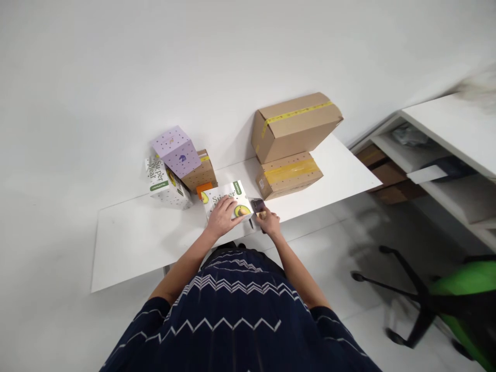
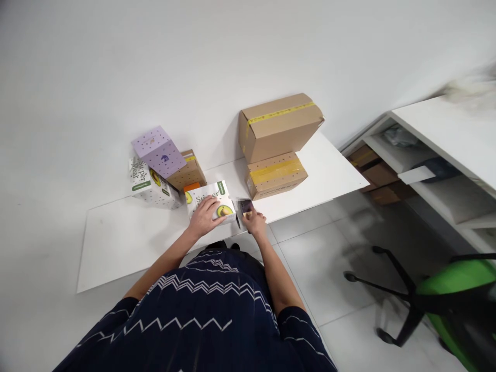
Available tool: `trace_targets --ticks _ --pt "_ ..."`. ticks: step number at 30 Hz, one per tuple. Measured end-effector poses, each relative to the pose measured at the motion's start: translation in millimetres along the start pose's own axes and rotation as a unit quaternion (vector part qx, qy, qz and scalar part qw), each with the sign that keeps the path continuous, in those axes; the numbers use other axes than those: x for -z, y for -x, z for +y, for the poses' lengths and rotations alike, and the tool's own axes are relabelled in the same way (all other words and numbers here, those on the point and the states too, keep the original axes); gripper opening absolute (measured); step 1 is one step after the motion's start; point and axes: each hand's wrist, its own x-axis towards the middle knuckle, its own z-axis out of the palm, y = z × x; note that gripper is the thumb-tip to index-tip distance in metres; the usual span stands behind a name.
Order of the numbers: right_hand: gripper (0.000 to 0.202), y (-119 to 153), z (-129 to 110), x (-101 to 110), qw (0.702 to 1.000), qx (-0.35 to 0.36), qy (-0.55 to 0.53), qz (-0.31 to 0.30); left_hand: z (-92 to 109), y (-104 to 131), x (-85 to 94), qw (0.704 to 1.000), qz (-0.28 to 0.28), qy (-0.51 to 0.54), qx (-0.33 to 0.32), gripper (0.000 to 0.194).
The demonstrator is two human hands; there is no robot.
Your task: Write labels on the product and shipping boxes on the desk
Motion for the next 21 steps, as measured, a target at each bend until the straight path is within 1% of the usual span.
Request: trace_targets --ticks 1,2,3,5,7,8,10,12,15,17,18,21 --pt "0.059 3.3 1.8 5.8 0.996 -0.023 -0.086 -0.016 0.1 -0.1 0.0 1.0 0.001 -0.002 -0.001 0.045" --pt "0.058 7.7 4.1 12.3 0.981 -0.044 -0.185 -0.037 0.1 -0.2 -0.1 1.0 0.001 -0.003 0.0 0.046" --pt "0.058 13.5 6.3 19.4 0.954 -0.058 -0.289 -0.061 0.0 -0.3 -0.4 1.0 0.001 -0.004 0.001 0.046" --pt "0.057 28.3 8.7 35.0 0.875 -0.065 -0.468 -0.103 -0.5 -0.2 -1.3 1.0 0.002 -0.002 0.002 0.046" --pt "0.056 45.3 5.9 51.6 0.797 -0.053 -0.585 -0.141 -1.1 -0.1 -2.2 1.0 0.006 0.003 0.001 0.046" --pt "0.056 53.5 2.1 59.9 0.766 -0.045 -0.623 -0.155 -1.3 0.0 -2.5 1.0 0.008 0.006 0.0 0.045" --pt "0.058 67.4 -9.7 74.9 0.715 -0.022 -0.675 -0.183 -1.5 0.0 -2.9 1.0 0.008 0.009 0.001 0.045" --pt "0.058 77.0 -25.1 86.4 0.673 0.005 -0.706 -0.22 -1.7 -0.2 -3.1 1.0 0.004 0.008 0.004 0.045" --pt "0.056 87.0 -50.4 93.8 0.608 0.025 -0.734 -0.301 -3.3 -0.8 -3.8 1.0 -0.001 0.007 0.005 0.046" --pt "0.055 94.7 -67.3 91.2 0.569 0.018 -0.739 -0.359 -5.7 -0.8 -4.6 1.0 -0.009 0.013 0.004 0.044" --pt "0.055 99.5 -75.3 87.7 0.554 0.01 -0.737 -0.386 -7.1 -0.3 -4.9 1.0 -0.015 0.021 0.003 0.042" --pt "0.058 115.5 -96.2 72.0 0.526 -0.015 -0.719 -0.455 -10.1 5.2 -5.3 0.998 -0.018 0.062 0.028 0.036"
